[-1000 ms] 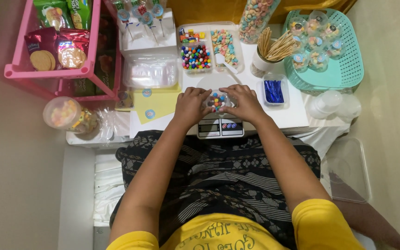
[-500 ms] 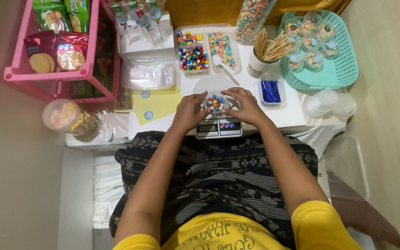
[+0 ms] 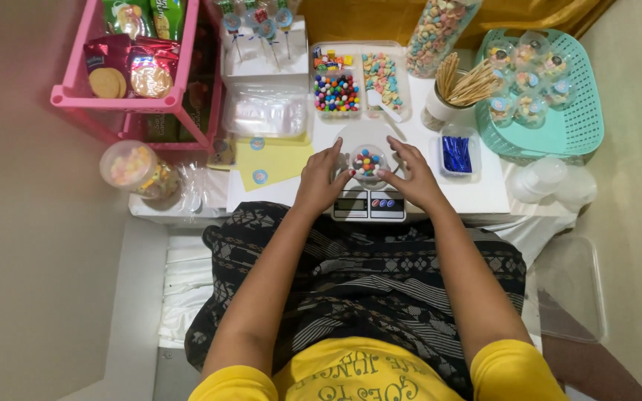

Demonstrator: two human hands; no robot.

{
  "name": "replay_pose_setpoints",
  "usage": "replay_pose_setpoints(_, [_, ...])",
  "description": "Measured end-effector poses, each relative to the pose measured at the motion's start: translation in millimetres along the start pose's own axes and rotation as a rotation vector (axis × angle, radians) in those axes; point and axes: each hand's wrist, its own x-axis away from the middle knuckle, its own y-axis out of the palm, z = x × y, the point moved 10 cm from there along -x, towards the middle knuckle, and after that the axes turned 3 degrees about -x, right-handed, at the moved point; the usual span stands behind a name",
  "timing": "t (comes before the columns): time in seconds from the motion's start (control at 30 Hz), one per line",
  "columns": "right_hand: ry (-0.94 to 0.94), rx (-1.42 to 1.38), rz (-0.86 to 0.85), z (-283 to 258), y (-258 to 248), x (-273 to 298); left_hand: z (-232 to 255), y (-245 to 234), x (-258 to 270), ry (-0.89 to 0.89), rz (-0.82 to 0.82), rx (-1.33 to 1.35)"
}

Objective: Portioning small candies into a container on a digital scale for packaging using a spoon and fingers.

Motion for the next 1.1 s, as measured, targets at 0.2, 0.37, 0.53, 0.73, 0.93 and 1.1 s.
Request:
replay_pose_setpoints(0.2, [0.080, -0.058, 0.267, 22.9, -19.0, 26.3, -75.8, -52.5, 17.7, -0.157, 0.305, -0.142])
replay_pose_setpoints(0.37, [0.045, -0.024, 0.399, 48.1, -17.1, 33.5, -93.0, -80.3, 26.8, -0.254, 0.312, -0.461])
replay_pose_setpoints(0.53, [-0.009, -0.017, 0.448, 46.2, -13.7, 40.0, -88.1, -60.4, 31.1, -0.234, 0.073, -0.597])
replay_pose_setpoints(0.73, [-0.043, -0.041, 0.452, 51.8, -14.7, 41.3, -122.5, -28.6, 27.5, -0.245, -0.042, -0.648])
replay_pose_setpoints(0.93, [-0.084, 0.000, 0.473, 57.6, -13.2, 39.0, -137.0, -43.9, 27.8, -0.168, 0.246, -0.612])
replay_pose_setpoints(1.1, [-0.122, 0.045, 0.476, 54.3, -13.4, 39.4, -144.8, -62.0, 45.5, -0.162, 0.606, -0.857])
